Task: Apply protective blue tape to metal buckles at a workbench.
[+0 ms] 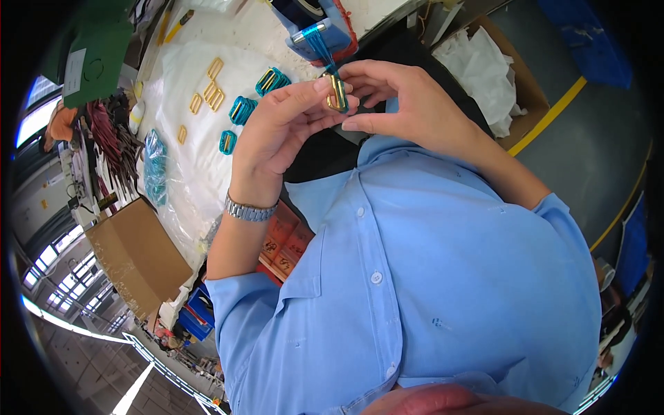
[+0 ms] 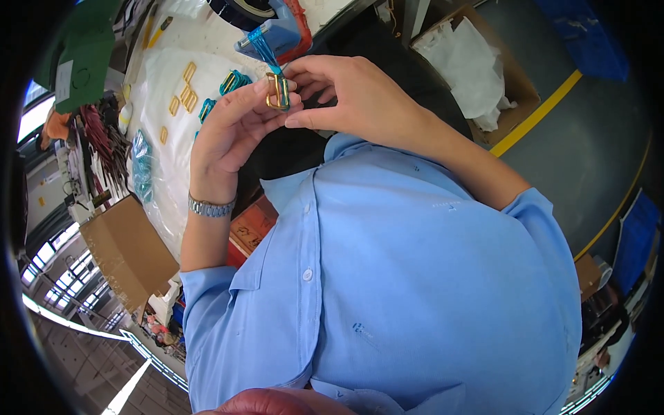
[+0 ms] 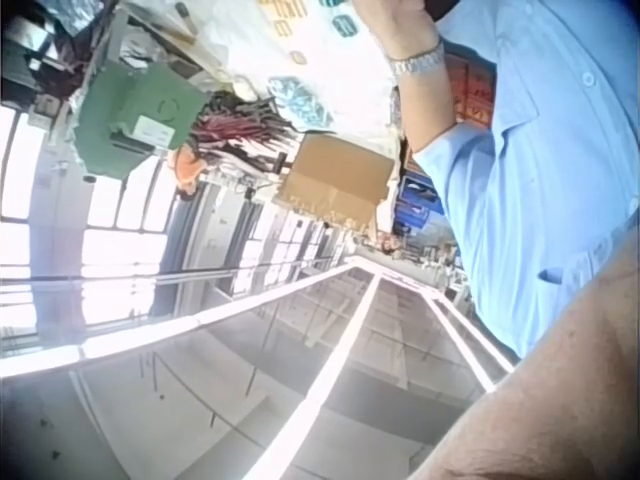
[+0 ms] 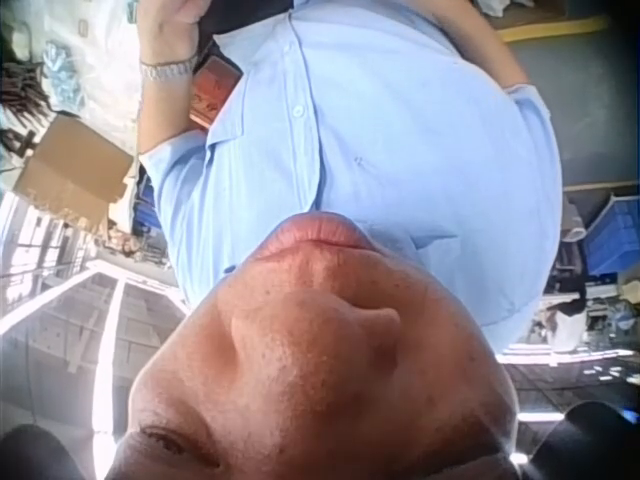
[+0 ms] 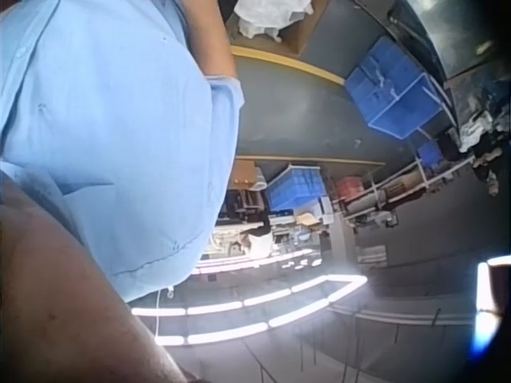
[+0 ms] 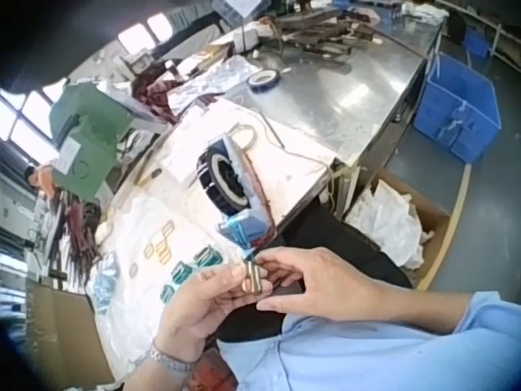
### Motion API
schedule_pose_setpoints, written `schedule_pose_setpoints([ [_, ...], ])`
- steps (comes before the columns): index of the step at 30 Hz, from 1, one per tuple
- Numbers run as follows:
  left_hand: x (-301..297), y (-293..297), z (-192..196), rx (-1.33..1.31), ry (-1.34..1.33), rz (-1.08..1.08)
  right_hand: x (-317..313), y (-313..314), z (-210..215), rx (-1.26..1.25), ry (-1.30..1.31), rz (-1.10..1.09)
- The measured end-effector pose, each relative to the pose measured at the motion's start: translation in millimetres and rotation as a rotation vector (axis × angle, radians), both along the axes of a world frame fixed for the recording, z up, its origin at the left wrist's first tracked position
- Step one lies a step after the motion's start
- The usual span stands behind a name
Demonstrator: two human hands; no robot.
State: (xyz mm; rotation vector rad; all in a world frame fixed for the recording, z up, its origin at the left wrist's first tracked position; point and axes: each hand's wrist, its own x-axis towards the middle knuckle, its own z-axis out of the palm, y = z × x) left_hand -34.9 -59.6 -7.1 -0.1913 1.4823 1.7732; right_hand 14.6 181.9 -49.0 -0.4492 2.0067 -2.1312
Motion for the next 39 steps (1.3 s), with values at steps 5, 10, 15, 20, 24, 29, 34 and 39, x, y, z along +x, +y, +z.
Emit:
schedule_pose_setpoints([
  [5, -18.4, -2.9, 0.0, 0.052, -0.156, -0.04, -18.6, -6.9, -8.9, 0.002, 0.033, -0.007],
  [10, -24.1, 0.3, -1.3, 0.054, -0.221, 0.014, -20.2, -15.0, -3.3, -0.002, -0.013, -0.022],
  [15, -22.7, 7.6, 1.2, 0.105, -0.281, 0.073, -13.4, -25.1, -1.3, -0.115, -0.055, -0.091],
  [20, -2.2, 10.2, 2.3, -0.125, 0.082, 0.019, -13.0, -30.1, -1.7, -0.157, -0.058, -0.145],
  [24, 42.0, 24.6, -4.7, -0.49, 0.95, 0.187, -14.2, -29.1, 1.3, -0.25, -0.174, -0.105],
  [29, 49.3, 37.1, -22.0, -0.598, 1.386, 0.236, -11.0, -30.2, 14.8, -0.188, -0.146, -0.112],
  [34, 50.5, 38.6, -16.4, -0.607, 1.462, 0.255, 2.6, -31.3, 25.4, -0.224, -0.173, -0.16],
  [39, 45.5, 31.7, 3.2, -0.566, 1.122, 0.136, 17.4, -27.2, 22.8, -0.081, -0.244, -0.058],
])
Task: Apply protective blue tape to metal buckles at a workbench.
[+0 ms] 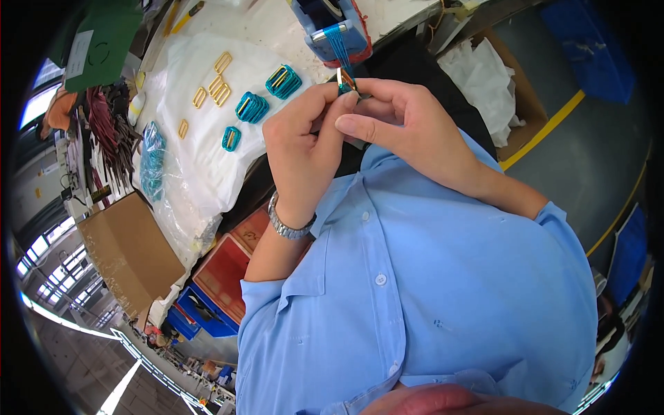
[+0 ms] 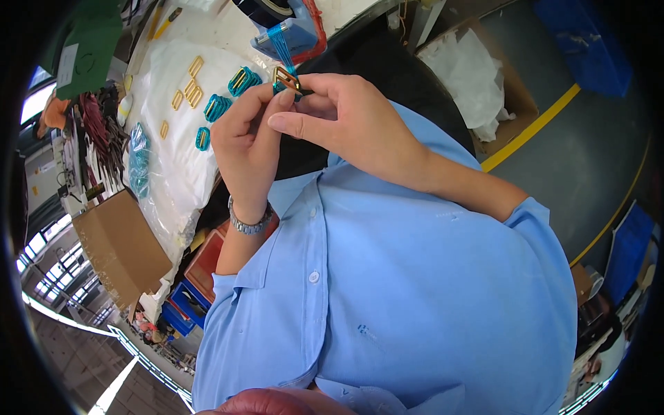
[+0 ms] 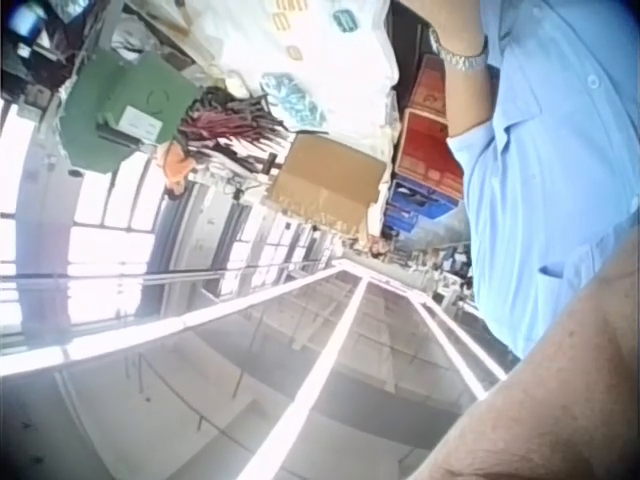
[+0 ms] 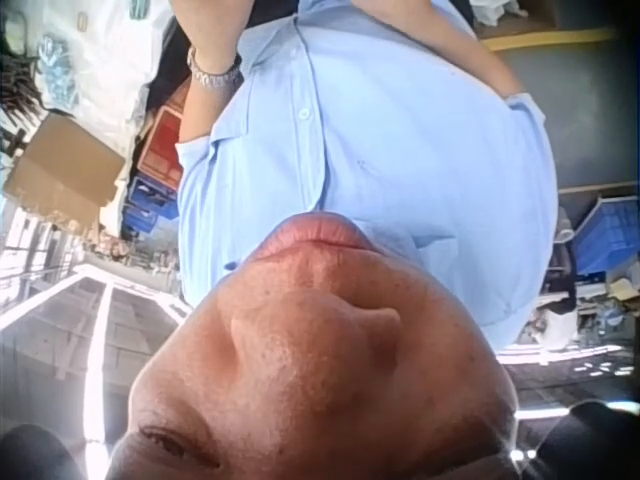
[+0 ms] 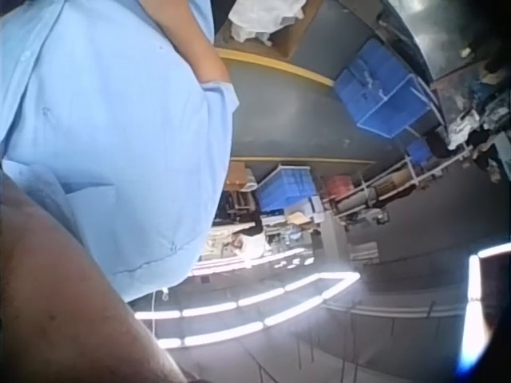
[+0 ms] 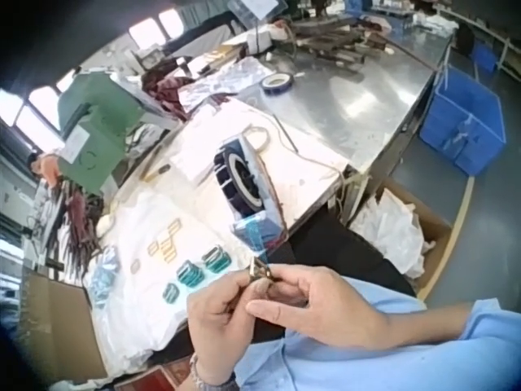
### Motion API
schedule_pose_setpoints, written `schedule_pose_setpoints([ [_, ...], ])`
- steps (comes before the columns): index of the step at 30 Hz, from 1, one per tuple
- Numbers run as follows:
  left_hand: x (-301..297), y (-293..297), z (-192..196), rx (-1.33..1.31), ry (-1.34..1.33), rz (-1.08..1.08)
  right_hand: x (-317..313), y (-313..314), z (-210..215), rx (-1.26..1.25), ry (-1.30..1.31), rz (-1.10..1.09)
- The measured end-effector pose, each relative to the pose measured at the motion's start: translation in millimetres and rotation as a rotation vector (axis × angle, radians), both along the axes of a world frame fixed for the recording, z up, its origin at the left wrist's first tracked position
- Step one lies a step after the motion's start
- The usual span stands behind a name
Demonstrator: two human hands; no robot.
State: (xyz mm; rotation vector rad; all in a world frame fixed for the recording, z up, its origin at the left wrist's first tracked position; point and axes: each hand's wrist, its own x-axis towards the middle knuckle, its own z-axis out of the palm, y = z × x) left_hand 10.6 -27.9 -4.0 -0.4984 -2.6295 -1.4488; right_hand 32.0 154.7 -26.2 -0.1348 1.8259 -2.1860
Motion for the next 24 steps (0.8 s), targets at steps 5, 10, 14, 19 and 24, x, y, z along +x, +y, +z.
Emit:
schedule_pose_setpoints([
  [5, -38.3, -4.1, 12.1, 0.255, -0.523, -0.096, -11.3, 1.8, -15.5, -0.174, -0.062, 0.068],
  [10, -56.4, -5.3, 11.8, 0.378, -0.691, -0.118, -31.5, 8.5, -27.2, -0.104, 0.072, 0.037],
  [14, -60.6, -11.1, 7.3, 0.401, -0.748, -0.12, -46.6, 10.1, -29.0, -0.142, 0.131, 0.003],
  [19, -63.5, -18.9, 21.3, 0.511, -0.88, -0.128, -42.7, 7.0, -15.3, -0.124, 0.147, -0.006],
  [24, -65.8, -25.4, 32.5, 0.573, -1.068, -0.174, -27.2, 2.0, -3.0, -0.101, 0.097, -0.067],
])
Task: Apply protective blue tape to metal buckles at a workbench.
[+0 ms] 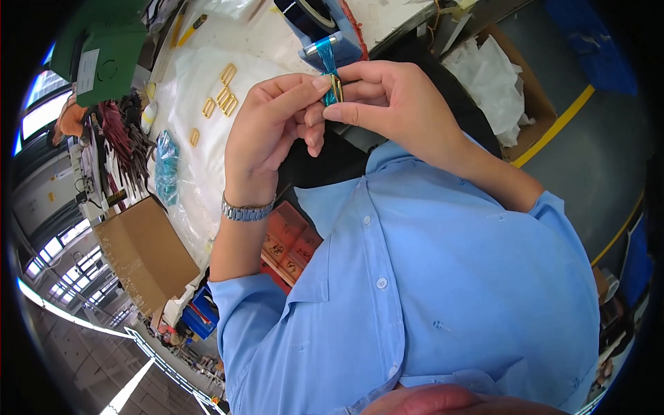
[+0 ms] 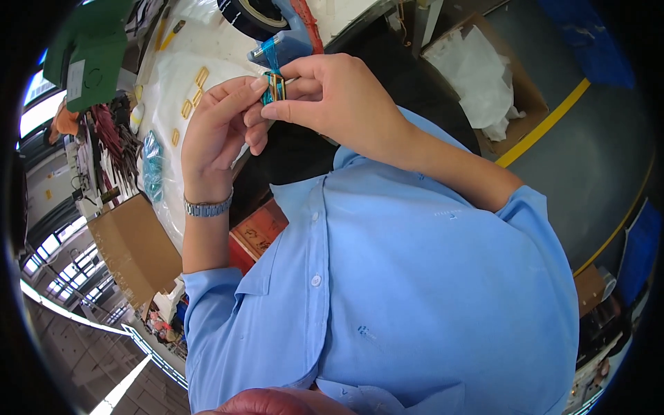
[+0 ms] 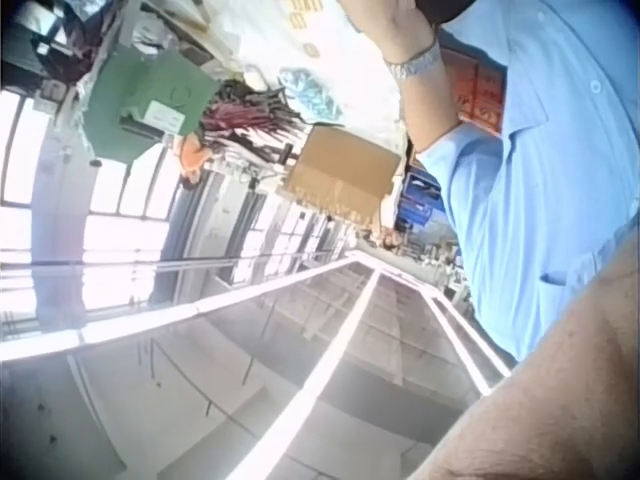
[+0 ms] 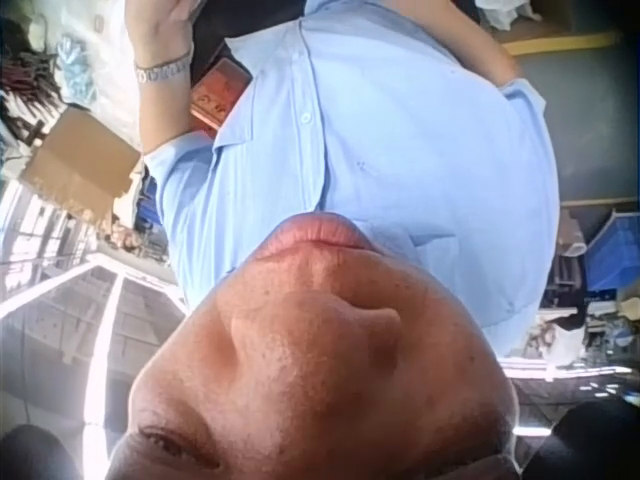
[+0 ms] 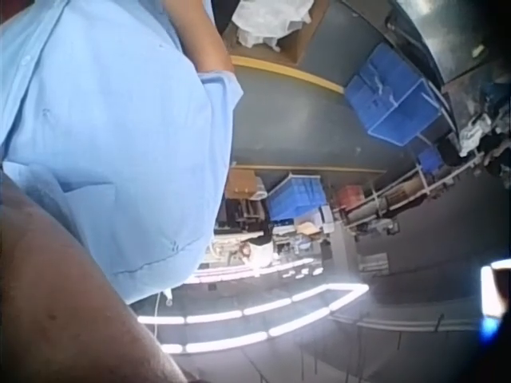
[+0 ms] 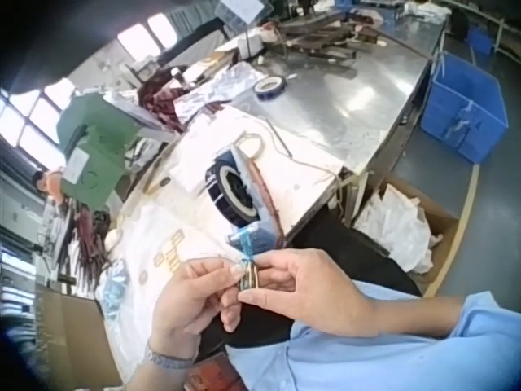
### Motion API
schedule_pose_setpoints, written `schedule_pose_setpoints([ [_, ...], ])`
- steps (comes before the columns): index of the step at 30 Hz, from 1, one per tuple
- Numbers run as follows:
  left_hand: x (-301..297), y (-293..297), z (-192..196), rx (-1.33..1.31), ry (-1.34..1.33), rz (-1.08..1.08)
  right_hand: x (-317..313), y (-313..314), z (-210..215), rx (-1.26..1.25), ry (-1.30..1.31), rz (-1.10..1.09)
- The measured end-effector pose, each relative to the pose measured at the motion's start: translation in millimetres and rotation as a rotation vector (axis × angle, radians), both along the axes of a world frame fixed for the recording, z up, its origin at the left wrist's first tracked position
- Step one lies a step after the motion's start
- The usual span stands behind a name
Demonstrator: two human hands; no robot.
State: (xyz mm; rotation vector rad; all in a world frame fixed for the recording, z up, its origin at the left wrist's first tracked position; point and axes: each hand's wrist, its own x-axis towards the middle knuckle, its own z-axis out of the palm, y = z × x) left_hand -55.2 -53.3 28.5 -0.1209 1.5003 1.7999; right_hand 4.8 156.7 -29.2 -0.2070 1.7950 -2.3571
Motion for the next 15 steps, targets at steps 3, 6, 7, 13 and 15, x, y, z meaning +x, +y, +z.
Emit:
schedule_pose_setpoints([
  [3, -0.2, -0.7, 0.9, -0.006, -0.108, 0.001, 4.3, 2.9, 4.9, 0.043, -0.039, 0.019],
  [6, -8.4, -1.8, -4.3, 0.013, -0.184, -0.029, -2.4, 7.2, -1.7, 0.189, 0.001, 0.037],
  [7, -12.4, -1.8, -6.9, 0.013, -0.183, -0.029, -7.0, 6.4, -6.6, 0.189, 0.002, 0.037],
  [13, -22.4, -4.4, -19.4, 0.024, -0.326, 0.022, -18.5, -0.7, -19.8, 0.11, 0.16, -0.06],
  [15, -19.5, -0.8, -25.2, 0.054, -0.264, 0.063, -21.5, -0.4, -22.2, 0.142, 0.179, -0.082],
])
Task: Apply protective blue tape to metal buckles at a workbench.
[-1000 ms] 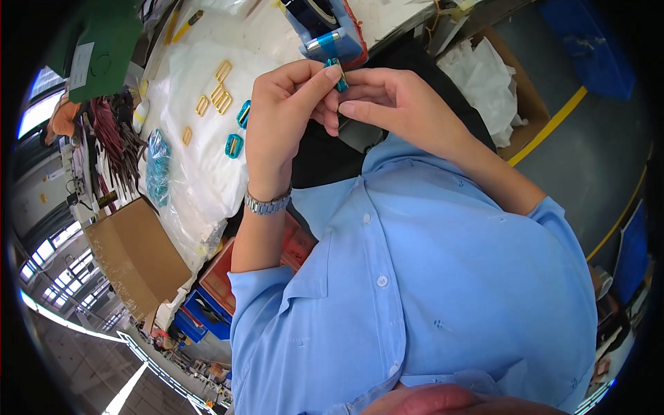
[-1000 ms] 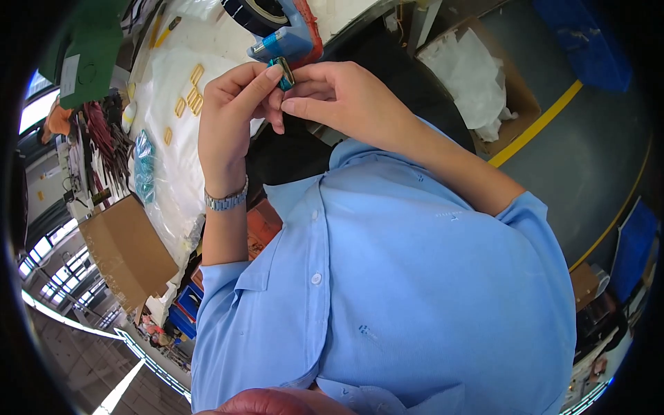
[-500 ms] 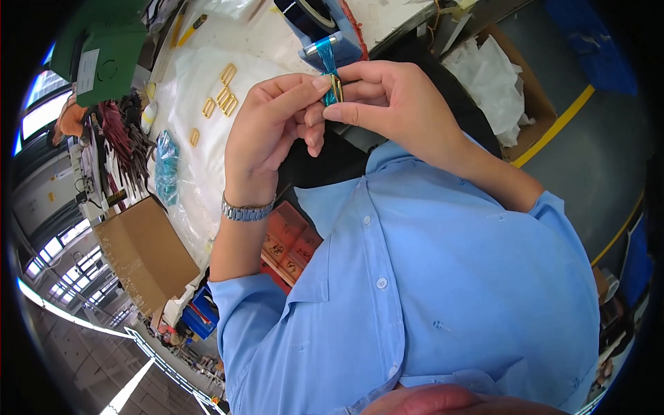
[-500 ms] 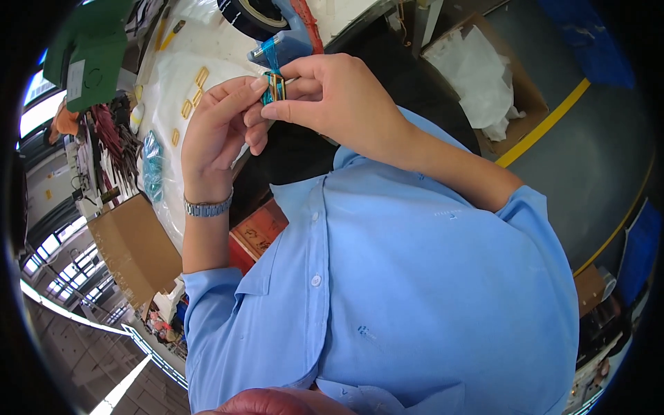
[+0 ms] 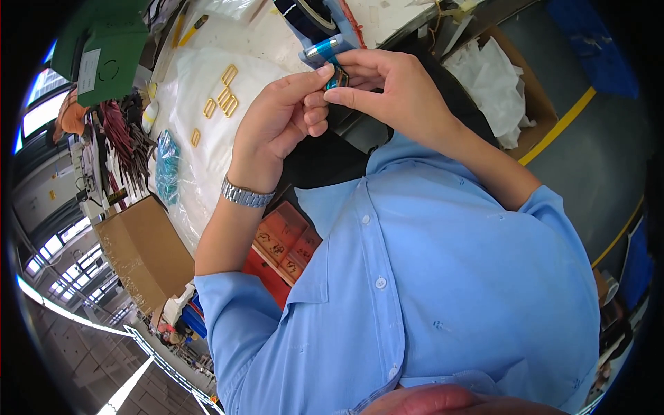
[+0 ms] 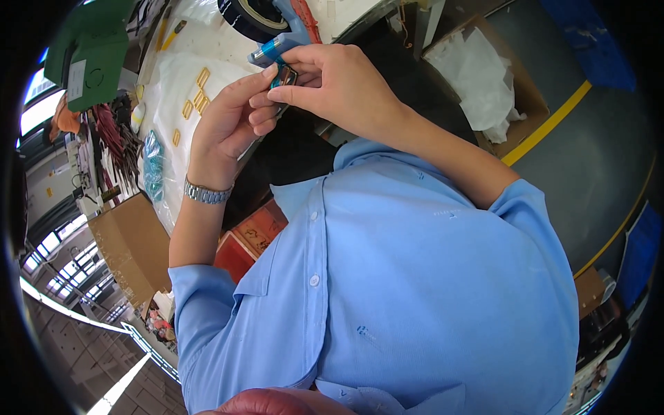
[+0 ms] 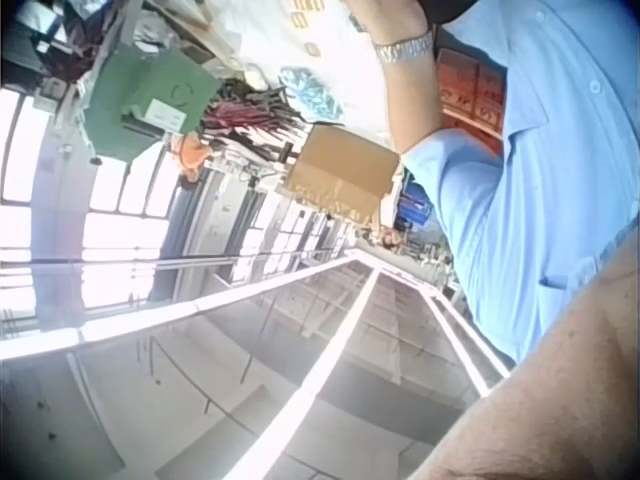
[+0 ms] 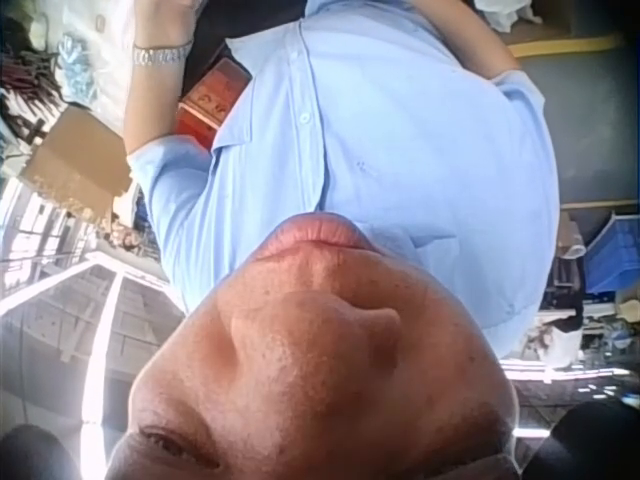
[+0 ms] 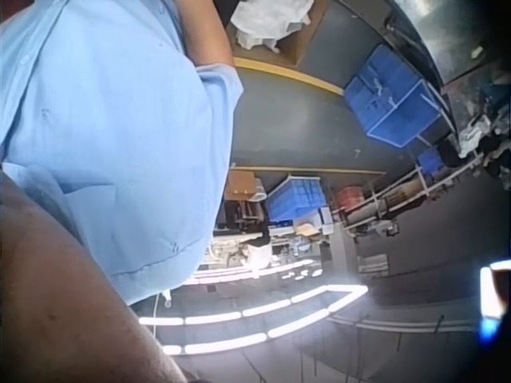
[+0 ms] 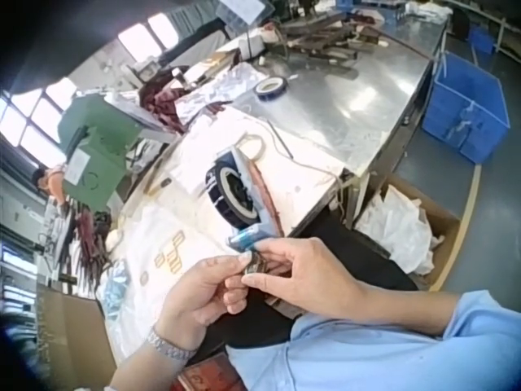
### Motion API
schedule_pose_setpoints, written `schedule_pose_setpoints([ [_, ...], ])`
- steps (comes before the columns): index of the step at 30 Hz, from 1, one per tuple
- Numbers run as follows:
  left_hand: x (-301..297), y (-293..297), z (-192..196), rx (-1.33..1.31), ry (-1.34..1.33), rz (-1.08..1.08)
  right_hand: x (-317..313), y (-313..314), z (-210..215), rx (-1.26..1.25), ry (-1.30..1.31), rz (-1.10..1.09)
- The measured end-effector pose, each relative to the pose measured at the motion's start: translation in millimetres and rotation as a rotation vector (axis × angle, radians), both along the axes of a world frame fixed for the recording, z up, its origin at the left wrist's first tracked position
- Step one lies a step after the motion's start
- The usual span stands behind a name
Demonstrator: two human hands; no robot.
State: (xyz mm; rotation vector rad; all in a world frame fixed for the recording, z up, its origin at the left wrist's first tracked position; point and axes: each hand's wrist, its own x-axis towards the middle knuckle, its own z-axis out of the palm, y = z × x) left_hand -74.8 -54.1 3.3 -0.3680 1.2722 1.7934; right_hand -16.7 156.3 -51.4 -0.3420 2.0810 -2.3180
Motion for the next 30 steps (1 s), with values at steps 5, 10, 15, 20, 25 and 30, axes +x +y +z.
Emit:
schedule_pose_setpoints([
  [5, 32.0, 11.0, 18.4, -0.458, 0.685, 0.03, 2.5, -1.5, -0.7, -0.019, -0.029, -0.032],
  [10, 65.9, 26.3, 3.2, -0.729, 1.421, -0.011, 3.1, -6.4, 0.0, -0.123, -0.083, -0.022],
  [15, 59.9, 31.3, -14.1, -0.878, 1.646, -0.012, -0.6, -2.7, -5.4, -0.109, -0.089, -0.044],
  [20, 79.2, 28.8, -25.8, -0.685, 1.251, -0.114, 30.5, 11.4, -19.4, -0.042, -0.349, 0.115],
  [25, 104.3, 7.2, -21.6, -0.204, 0.769, 0.171, 39.6, 22.6, 9.3, -0.116, -0.401, 0.251],
  [30, 111.1, -8.1, -35.1, -0.051, 0.688, 0.282, 30.8, 12.1, 11.5, 0.021, -0.214, 0.371],
])
